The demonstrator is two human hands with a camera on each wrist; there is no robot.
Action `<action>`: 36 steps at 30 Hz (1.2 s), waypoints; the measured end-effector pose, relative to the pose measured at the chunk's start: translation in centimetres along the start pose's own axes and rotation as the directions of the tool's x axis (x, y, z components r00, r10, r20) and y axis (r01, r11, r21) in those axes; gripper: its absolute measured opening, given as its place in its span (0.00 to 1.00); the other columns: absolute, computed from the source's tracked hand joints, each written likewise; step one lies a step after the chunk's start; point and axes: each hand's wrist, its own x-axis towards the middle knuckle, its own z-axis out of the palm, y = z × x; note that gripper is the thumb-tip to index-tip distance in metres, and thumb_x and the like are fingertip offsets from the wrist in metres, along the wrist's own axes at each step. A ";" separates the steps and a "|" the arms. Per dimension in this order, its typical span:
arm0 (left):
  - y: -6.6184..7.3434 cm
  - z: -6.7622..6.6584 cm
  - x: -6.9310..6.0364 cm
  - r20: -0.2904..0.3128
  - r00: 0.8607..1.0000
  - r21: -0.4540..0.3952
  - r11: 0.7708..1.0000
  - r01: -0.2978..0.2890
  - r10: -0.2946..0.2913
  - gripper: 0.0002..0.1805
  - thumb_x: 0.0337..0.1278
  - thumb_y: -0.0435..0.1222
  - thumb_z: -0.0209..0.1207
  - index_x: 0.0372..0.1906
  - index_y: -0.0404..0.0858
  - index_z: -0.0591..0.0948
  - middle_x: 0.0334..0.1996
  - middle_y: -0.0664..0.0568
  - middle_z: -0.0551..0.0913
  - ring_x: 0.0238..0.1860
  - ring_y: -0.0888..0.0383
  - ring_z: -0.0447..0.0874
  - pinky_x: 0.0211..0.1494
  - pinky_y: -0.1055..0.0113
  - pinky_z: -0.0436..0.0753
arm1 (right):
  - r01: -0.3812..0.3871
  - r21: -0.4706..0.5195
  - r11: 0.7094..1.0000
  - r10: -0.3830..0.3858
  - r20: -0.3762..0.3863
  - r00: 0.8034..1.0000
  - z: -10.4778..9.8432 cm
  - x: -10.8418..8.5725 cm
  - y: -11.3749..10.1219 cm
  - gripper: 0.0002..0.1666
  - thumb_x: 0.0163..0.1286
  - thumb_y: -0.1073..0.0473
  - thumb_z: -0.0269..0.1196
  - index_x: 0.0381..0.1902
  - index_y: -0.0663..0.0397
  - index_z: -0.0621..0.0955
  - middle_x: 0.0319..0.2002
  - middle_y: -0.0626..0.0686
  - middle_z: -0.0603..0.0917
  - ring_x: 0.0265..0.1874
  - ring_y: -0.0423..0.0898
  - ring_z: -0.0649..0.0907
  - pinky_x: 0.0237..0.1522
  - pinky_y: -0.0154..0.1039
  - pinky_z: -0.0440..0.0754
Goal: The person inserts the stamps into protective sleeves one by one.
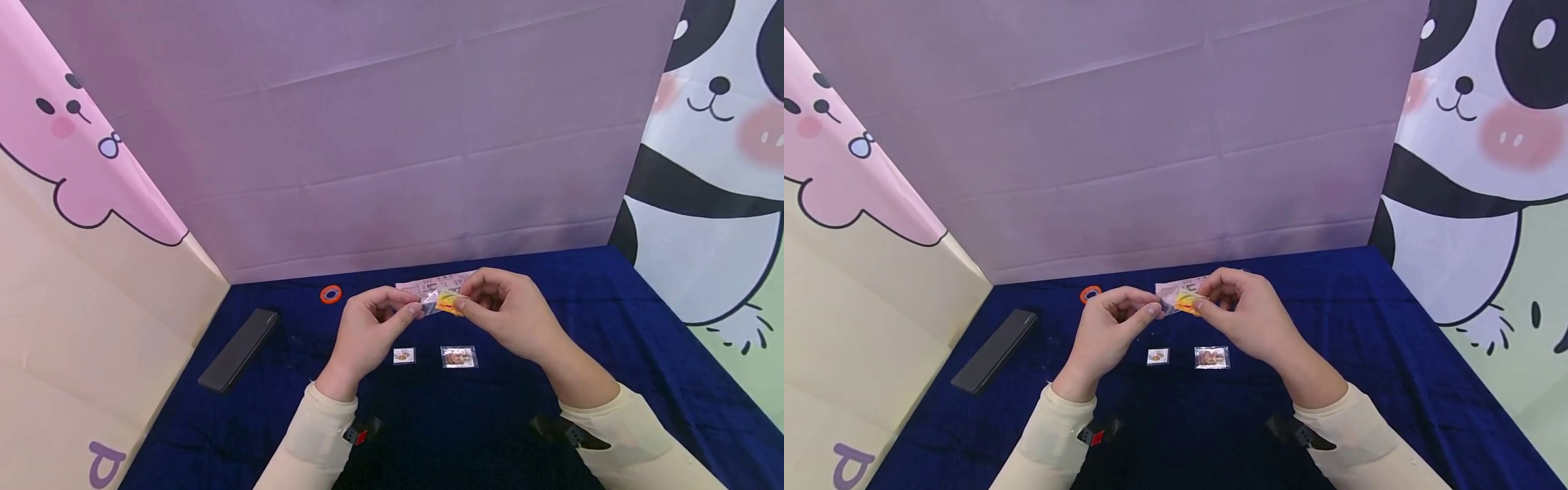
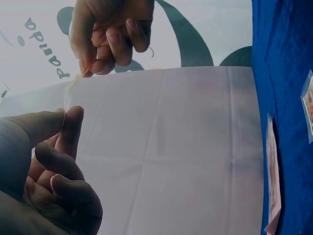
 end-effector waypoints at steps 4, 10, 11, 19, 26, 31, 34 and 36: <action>0.1 0.0 -0.1 -0.019 1.000 0.024 1.000 -0.007 0.007 0.04 0.66 0.37 0.71 0.42 0.43 0.90 0.33 0.55 0.88 0.19 0.58 0.68 0.22 0.68 0.66 | -0.011 -0.016 1.000 0.011 0.005 1.000 -0.1 0.0 0.0 0.03 0.73 0.59 0.70 0.41 0.49 0.85 0.30 0.47 0.85 0.26 0.48 0.79 0.26 0.37 0.75; 0.2 0.3 -0.3 -0.043 0.999 0.050 0.999 -0.020 0.022 0.06 0.64 0.37 0.73 0.44 0.44 0.91 0.34 0.56 0.88 0.17 0.56 0.66 0.20 0.68 0.66 | -0.018 -0.017 1.000 0.018 0.013 1.000 0.0 -0.1 0.0 0.03 0.73 0.58 0.70 0.41 0.50 0.85 0.30 0.48 0.84 0.26 0.48 0.78 0.26 0.37 0.74; 0.2 0.3 -0.3 -0.048 0.999 0.056 0.998 -0.018 0.021 0.05 0.64 0.37 0.72 0.43 0.44 0.91 0.33 0.56 0.87 0.18 0.56 0.66 0.21 0.67 0.66 | -0.018 -0.018 1.000 0.018 0.013 1.000 0.1 -0.1 0.0 0.03 0.73 0.59 0.70 0.40 0.49 0.85 0.30 0.48 0.84 0.26 0.48 0.78 0.26 0.37 0.74; -0.1 0.7 -0.3 -0.049 0.999 0.068 0.998 0.002 0.001 0.08 0.71 0.42 0.67 0.37 0.42 0.90 0.30 0.59 0.89 0.22 0.57 0.74 0.25 0.68 0.69 | -0.001 -0.010 1.000 0.001 0.018 1.000 0.2 -0.2 0.2 0.03 0.72 0.61 0.70 0.40 0.48 0.84 0.30 0.48 0.84 0.25 0.48 0.79 0.25 0.37 0.75; 0.0 0.6 -0.4 -0.051 0.998 0.042 0.999 0.026 -0.024 0.08 0.71 0.41 0.67 0.39 0.42 0.91 0.30 0.57 0.90 0.29 0.55 0.84 0.28 0.68 0.72 | 0.016 -0.011 1.000 -0.016 0.011 1.000 0.2 -0.2 0.2 0.03 0.72 0.60 0.70 0.40 0.48 0.85 0.30 0.47 0.83 0.25 0.48 0.79 0.25 0.37 0.75; 0.1 0.6 -0.4 -0.051 0.998 0.018 0.999 0.035 -0.034 0.08 0.70 0.41 0.68 0.39 0.41 0.91 0.30 0.55 0.90 0.31 0.55 0.87 0.29 0.69 0.73 | 0.045 -0.013 0.999 -0.045 0.005 0.999 0.2 -0.2 0.2 0.02 0.73 0.60 0.70 0.40 0.49 0.85 0.31 0.48 0.82 0.25 0.47 0.78 0.26 0.37 0.75; 0.0 0.5 -0.3 -0.051 0.998 0.014 0.999 0.035 -0.034 0.08 0.70 0.41 0.68 0.39 0.40 0.91 0.30 0.54 0.90 0.32 0.55 0.87 0.29 0.68 0.73 | 0.048 -0.011 0.999 -0.048 0.007 0.999 0.2 -0.2 0.2 0.02 0.73 0.60 0.70 0.40 0.49 0.85 0.32 0.48 0.83 0.25 0.47 0.78 0.26 0.36 0.76; -0.1 0.5 -0.3 -0.051 0.998 0.013 0.999 0.035 -0.034 0.08 0.70 0.41 0.68 0.39 0.40 0.91 0.30 0.54 0.90 0.32 0.55 0.87 0.29 0.68 0.72 | 0.046 -0.012 0.999 -0.046 0.008 0.999 0.1 -0.1 0.2 0.02 0.73 0.60 0.70 0.40 0.48 0.85 0.31 0.48 0.83 0.25 0.47 0.78 0.25 0.36 0.75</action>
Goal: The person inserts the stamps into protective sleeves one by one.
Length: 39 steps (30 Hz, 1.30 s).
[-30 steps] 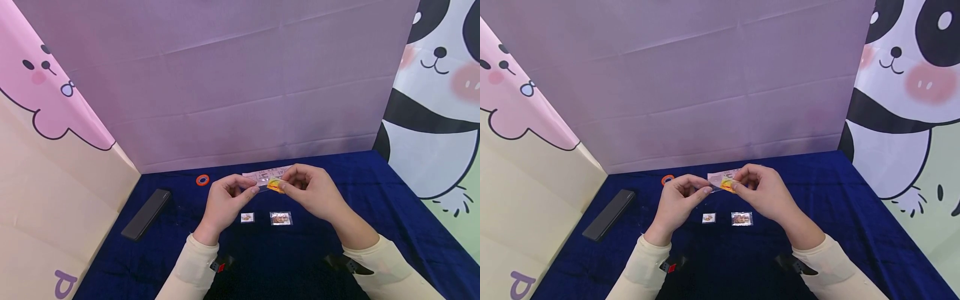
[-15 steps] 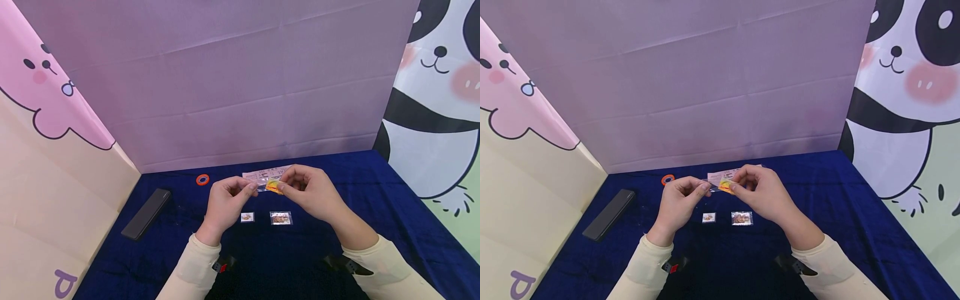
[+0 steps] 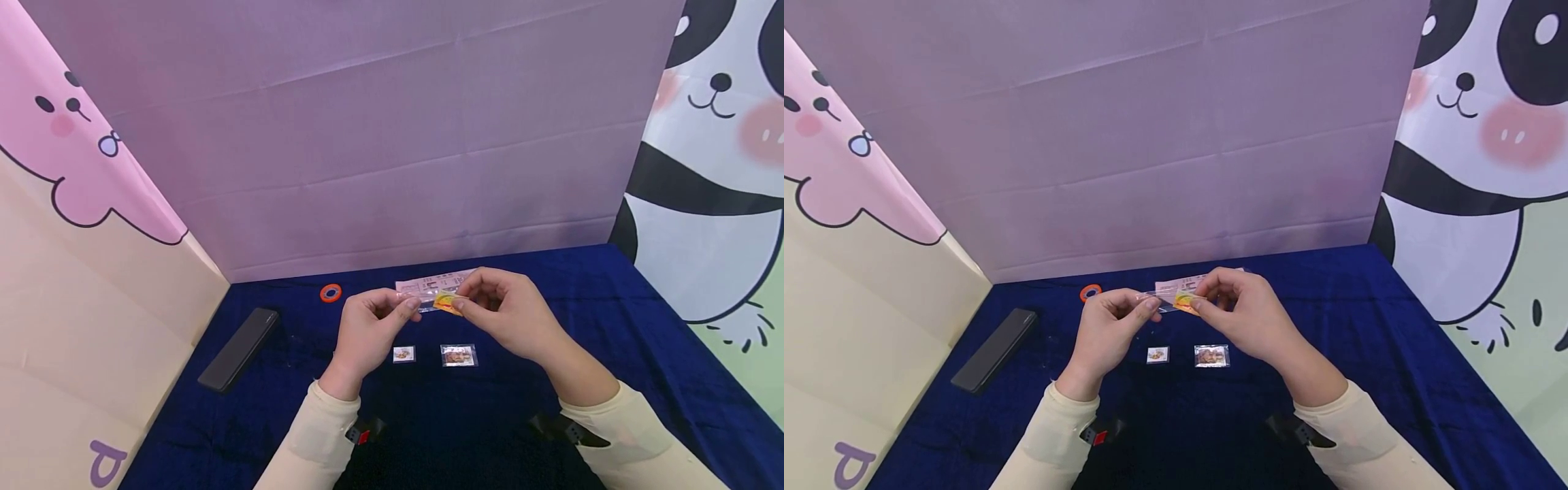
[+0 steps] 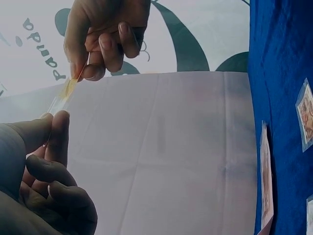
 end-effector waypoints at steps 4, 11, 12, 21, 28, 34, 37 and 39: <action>-0.1 0.0 0.0 0.001 1.000 -0.003 1.000 -0.001 0.001 0.09 0.70 0.41 0.67 0.39 0.41 0.91 0.29 0.54 0.90 0.30 0.55 0.86 0.27 0.68 0.69 | -0.003 0.001 1.000 0.003 -0.004 1.000 0.0 0.0 -0.1 0.03 0.73 0.59 0.71 0.40 0.48 0.85 0.30 0.48 0.82 0.24 0.47 0.78 0.24 0.37 0.75; -0.1 0.0 0.1 0.009 1.000 -0.003 1.000 0.002 -0.002 0.10 0.71 0.42 0.67 0.39 0.39 0.90 0.30 0.54 0.90 0.26 0.56 0.82 0.26 0.68 0.67 | 0.007 0.017 1.000 -0.007 -0.006 1.000 0.0 -0.2 -0.3 0.03 0.72 0.59 0.71 0.42 0.50 0.86 0.30 0.48 0.82 0.24 0.46 0.78 0.23 0.36 0.74; -0.1 0.0 0.0 0.011 1.000 -0.003 1.000 0.002 -0.002 0.10 0.71 0.42 0.67 0.39 0.39 0.90 0.30 0.54 0.90 0.25 0.56 0.80 0.26 0.68 0.67 | 0.008 0.015 1.000 -0.008 -0.008 1.000 0.0 -0.2 -0.3 0.03 0.72 0.59 0.71 0.42 0.50 0.86 0.31 0.48 0.82 0.24 0.46 0.78 0.23 0.36 0.74; 0.0 0.0 0.0 0.029 1.000 -0.005 1.000 -0.002 0.002 0.08 0.71 0.41 0.67 0.38 0.41 0.90 0.30 0.55 0.90 0.21 0.58 0.72 0.25 0.68 0.67 | 0.005 0.002 1.000 -0.005 -0.001 1.000 0.0 0.0 -0.2 0.02 0.73 0.58 0.71 0.41 0.47 0.87 0.29 0.48 0.80 0.22 0.46 0.75 0.23 0.36 0.72; 0.0 0.3 -0.1 0.070 0.997 -0.024 1.000 -0.010 0.011 0.07 0.71 0.39 0.67 0.42 0.40 0.90 0.31 0.54 0.90 0.26 0.56 0.83 0.27 0.69 0.72 | 0.000 0.016 1.000 0.000 0.003 1.000 -0.1 -0.2 -0.3 0.03 0.73 0.59 0.70 0.43 0.50 0.88 0.30 0.48 0.80 0.22 0.46 0.74 0.23 0.35 0.71; -0.1 0.3 -0.1 0.076 0.997 -0.037 0.999 -0.014 0.017 0.09 0.76 0.39 0.62 0.47 0.41 0.90 0.35 0.54 0.91 0.33 0.55 0.85 0.31 0.67 0.70 | -0.007 -0.003 1.000 0.007 -0.012 1.000 -0.1 -0.1 -0.3 0.04 0.73 0.59 0.70 0.43 0.49 0.89 0.29 0.48 0.79 0.22 0.46 0.74 0.23 0.36 0.70; -0.1 0.3 -0.1 0.065 0.998 -0.033 0.999 -0.020 0.022 0.10 0.77 0.39 0.61 0.47 0.38 0.90 0.36 0.51 0.90 0.29 0.58 0.79 0.30 0.67 0.68 | -0.012 0.007 1.000 0.012 -0.013 1.000 0.0 -0.1 -0.4 0.04 0.73 0.59 0.70 0.43 0.49 0.89 0.29 0.48 0.79 0.21 0.46 0.73 0.22 0.36 0.70; -0.1 0.3 -0.1 0.055 0.998 -0.028 0.999 -0.036 0.038 0.10 0.76 0.38 0.61 0.47 0.38 0.90 0.37 0.50 0.89 0.24 0.58 0.72 0.29 0.67 0.67 | -0.012 0.017 1.000 0.012 -0.013 1.000 0.0 -0.2 -0.4 0.03 0.73 0.59 0.70 0.43 0.50 0.89 0.29 0.48 0.79 0.21 0.46 0.73 0.22 0.36 0.70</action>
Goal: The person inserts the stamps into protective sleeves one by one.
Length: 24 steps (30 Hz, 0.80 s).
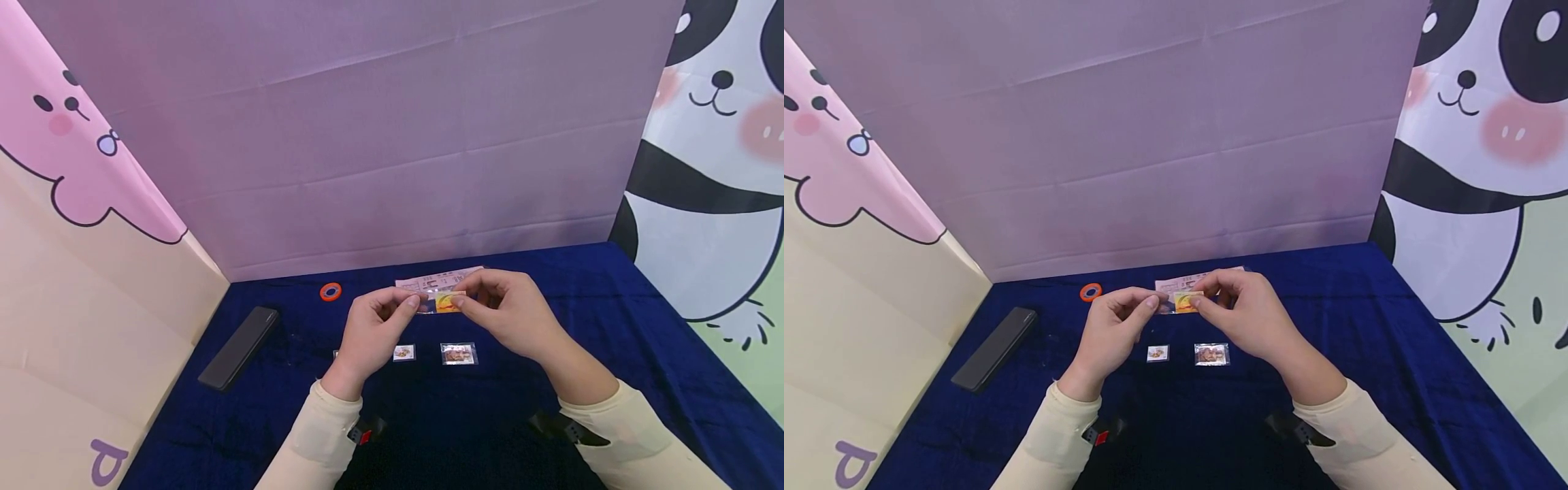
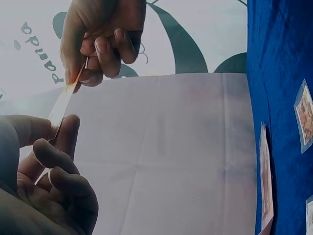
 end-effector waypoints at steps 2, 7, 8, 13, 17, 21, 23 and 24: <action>0.0 0.0 0.0 -0.012 1.000 0.009 1.000 -0.020 0.020 0.09 0.75 0.37 0.62 0.47 0.39 0.91 0.35 0.50 0.87 0.21 0.58 0.65 0.26 0.68 0.66 | 0.003 0.006 1.000 -0.003 0.000 1.000 0.1 0.0 0.0 0.03 0.73 0.59 0.70 0.43 0.50 0.89 0.29 0.48 0.79 0.21 0.45 0.73 0.22 0.36 0.70; 0.0 0.0 0.0 -0.031 0.998 0.034 0.998 -0.058 0.059 0.08 0.73 0.37 0.65 0.48 0.42 0.92 0.32 0.51 0.79 0.18 0.58 0.64 0.22 0.67 0.65 | 0.010 0.020 1.000 -0.010 0.006 1.000 0.2 0.0 0.0 0.04 0.73 0.60 0.70 0.43 0.51 0.88 0.29 0.49 0.81 0.22 0.44 0.75 0.23 0.35 0.73; 0.0 0.0 0.0 -0.036 0.997 0.037 0.998 -0.060 0.061 0.08 0.72 0.37 0.65 0.48 0.42 0.92 0.31 0.52 0.79 0.18 0.58 0.64 0.22 0.67 0.65 | 0.009 0.021 1.000 -0.009 0.006 1.000 0.2 0.0 0.0 0.04 0.73 0.59 0.70 0.43 0.51 0.88 0.29 0.49 0.81 0.22 0.44 0.75 0.23 0.35 0.73; 0.0 -0.1 0.0 -0.063 0.997 0.049 0.998 -0.039 0.042 0.05 0.69 0.38 0.69 0.44 0.43 0.92 0.28 0.54 0.82 0.18 0.57 0.65 0.21 0.67 0.65 | 0.001 0.011 1.000 -0.001 0.002 1.000 0.2 0.0 0.0 0.03 0.72 0.59 0.71 0.42 0.50 0.88 0.30 0.49 0.80 0.21 0.45 0.74 0.22 0.35 0.71; 0.0 -0.2 0.1 -0.075 0.997 0.044 0.999 -0.018 0.022 0.04 0.66 0.38 0.71 0.41 0.44 0.91 0.29 0.55 0.84 0.19 0.56 0.66 0.21 0.67 0.65 | -0.008 0.003 1.000 0.008 -0.001 1.000 0.1 0.1 0.1 0.03 0.73 0.58 0.71 0.42 0.48 0.88 0.30 0.49 0.80 0.22 0.46 0.75 0.23 0.36 0.72; -0.1 -0.3 0.1 -0.096 0.995 0.038 0.999 -0.010 0.014 0.04 0.63 0.38 0.73 0.39 0.44 0.90 0.29 0.56 0.85 0.18 0.56 0.66 0.21 0.68 0.65 | -0.005 -0.011 1.000 0.004 -0.014 1.000 -0.1 0.2 0.3 0.02 0.74 0.58 0.70 0.42 0.46 0.88 0.28 0.49 0.80 0.21 0.47 0.74 0.22 0.37 0.71; -0.1 -0.4 0.1 -0.109 0.994 0.034 0.999 -0.011 0.015 0.04 0.62 0.38 0.74 0.38 0.43 0.90 0.29 0.55 0.86 0.18 0.55 0.65 0.21 0.68 0.64 | 0.002 -0.013 1.000 -0.003 -0.021 1.000 -0.2 0.2 0.3 0.02 0.74 0.58 0.69 0.42 0.47 0.87 0.28 0.49 0.80 0.21 0.47 0.73 0.21 0.37 0.71; -0.1 -0.4 0.1 -0.114 0.993 0.031 0.999 -0.012 0.015 0.04 0.62 0.38 0.74 0.38 0.43 0.90 0.29 0.55 0.86 0.18 0.55 0.65 0.21 0.68 0.64 | 0.004 -0.009 1.000 -0.004 -0.022 1.000 -0.2 0.2 0.4 0.01 0.74 0.58 0.69 0.42 0.47 0.87 0.29 0.49 0.80 0.21 0.47 0.73 0.22 0.37 0.71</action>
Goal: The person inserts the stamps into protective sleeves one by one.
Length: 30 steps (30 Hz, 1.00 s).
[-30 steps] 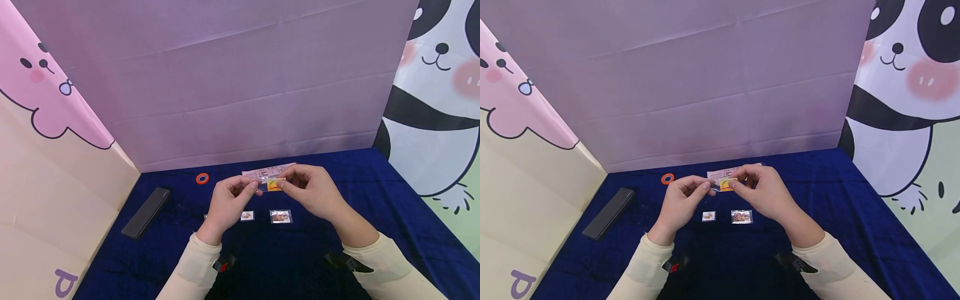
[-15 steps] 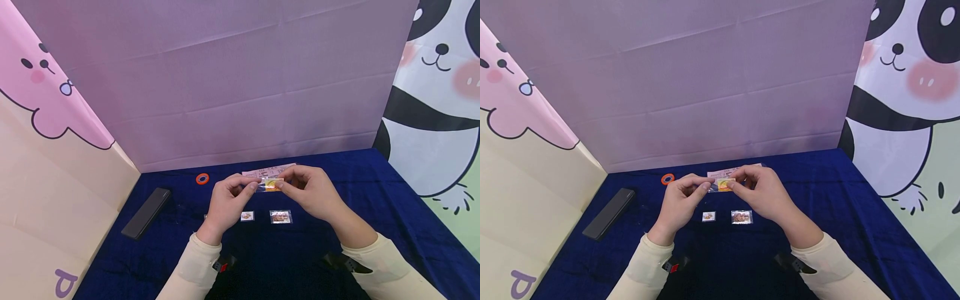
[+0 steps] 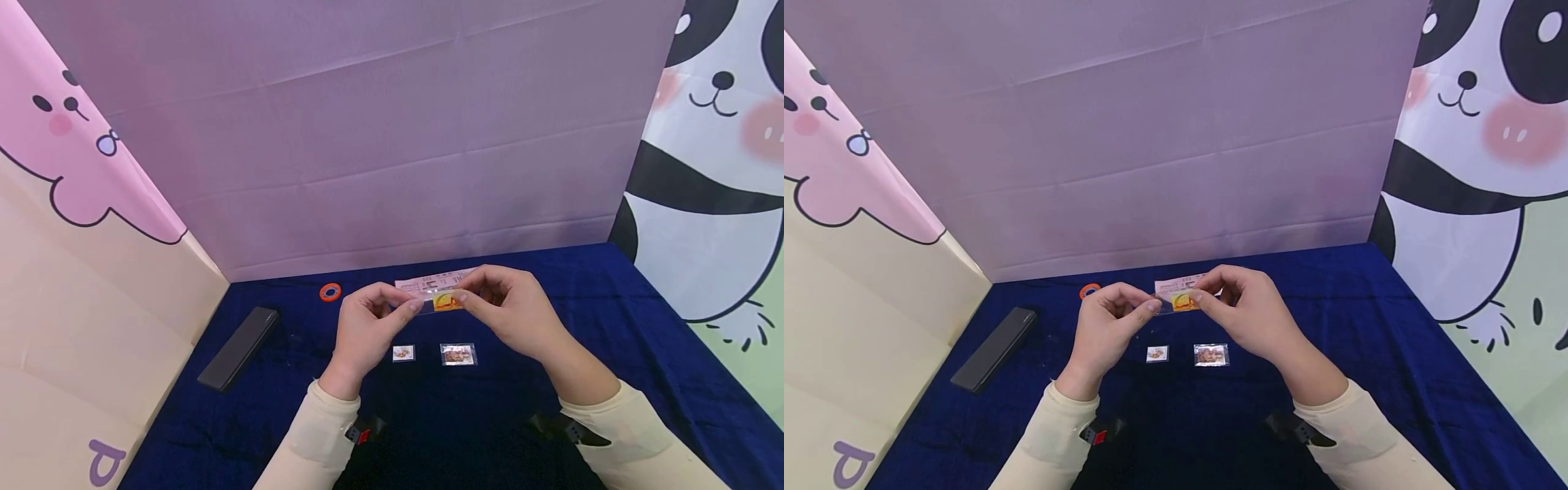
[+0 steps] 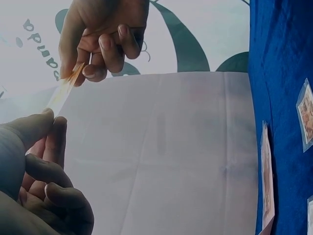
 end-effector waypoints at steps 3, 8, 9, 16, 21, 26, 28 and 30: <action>0.1 0.0 0.0 -0.011 1.000 0.001 1.000 0.002 -0.002 0.04 0.63 0.39 0.73 0.37 0.43 0.91 0.27 0.55 0.84 0.18 0.55 0.64 0.22 0.68 0.63 | 0.001 0.012 1.000 -0.001 0.003 1.000 -0.1 0.0 0.0 0.02 0.75 0.59 0.68 0.41 0.49 0.87 0.30 0.50 0.80 0.22 0.48 0.73 0.22 0.37 0.71; 0.2 0.0 0.0 -0.009 1.000 -0.008 1.000 0.003 -0.003 0.04 0.65 0.38 0.71 0.40 0.41 0.92 0.28 0.53 0.86 0.19 0.54 0.64 0.23 0.67 0.63 | -0.010 0.018 1.000 0.010 0.007 1.000 -0.1 0.0 -0.1 0.02 0.75 0.58 0.69 0.41 0.49 0.87 0.30 0.50 0.80 0.23 0.48 0.74 0.23 0.37 0.72; 0.3 0.0 -0.1 -0.008 1.000 -0.010 1.000 0.005 -0.005 0.04 0.66 0.37 0.71 0.40 0.41 0.92 0.29 0.53 0.86 0.19 0.55 0.64 0.24 0.67 0.63 | -0.011 0.018 1.000 0.011 0.009 1.000 0.0 0.0 -0.1 0.02 0.75 0.58 0.68 0.41 0.49 0.87 0.30 0.50 0.80 0.23 0.48 0.74 0.23 0.37 0.72; 0.4 0.0 -0.1 0.006 1.000 -0.003 1.000 0.022 -0.022 0.05 0.69 0.37 0.68 0.43 0.41 0.92 0.32 0.54 0.88 0.21 0.55 0.65 0.25 0.68 0.64 | -0.009 0.030 1.000 0.008 0.019 1.000 0.1 -0.1 -0.2 0.03 0.75 0.58 0.68 0.40 0.50 0.87 0.29 0.50 0.80 0.22 0.48 0.74 0.23 0.37 0.72; 0.4 0.0 -0.1 0.012 1.000 -0.013 1.000 0.012 -0.012 0.06 0.70 0.36 0.67 0.44 0.40 0.92 0.33 0.53 0.88 0.21 0.54 0.65 0.25 0.68 0.64 | -0.003 0.037 0.999 0.002 0.020 1.000 0.2 -0.1 -0.2 0.02 0.75 0.58 0.68 0.41 0.49 0.87 0.29 0.49 0.81 0.22 0.47 0.74 0.22 0.37 0.72; 0.4 -0.1 -0.2 -0.007 1.000 -0.021 1.000 -0.018 0.018 0.06 0.70 0.35 0.67 0.45 0.38 0.91 0.28 0.50 0.82 0.20 0.55 0.64 0.24 0.68 0.63 | -0.013 0.046 0.999 0.012 0.016 1.000 0.1 -0.2 -0.2 0.03 0.75 0.61 0.68 0.43 0.51 0.88 0.31 0.50 0.82 0.23 0.47 0.75 0.23 0.36 0.72; 0.4 -0.1 -0.2 -0.016 1.000 -0.020 1.000 -0.020 0.020 0.06 0.70 0.35 0.67 0.45 0.38 0.91 0.26 0.49 0.78 0.20 0.55 0.64 0.23 0.68 0.63 | -0.017 0.051 0.999 0.016 0.015 1.000 0.1 -0.2 -0.3 0.04 0.75 0.62 0.68 0.44 0.53 0.88 0.33 0.51 0.83 0.24 0.47 0.75 0.24 0.35 0.72; 0.5 -0.1 -0.2 -0.019 1.000 -0.019 1.000 -0.018 0.017 0.06 0.70 0.36 0.68 0.45 0.40 0.91 0.26 0.50 0.78 0.20 0.55 0.64 0.23 0.68 0.63 | -0.019 0.059 0.998 0.018 0.015 1.000 0.0 -0.2 -0.4 0.04 0.74 0.62 0.68 0.45 0.54 0.88 0.34 0.51 0.83 0.24 0.47 0.75 0.25 0.35 0.72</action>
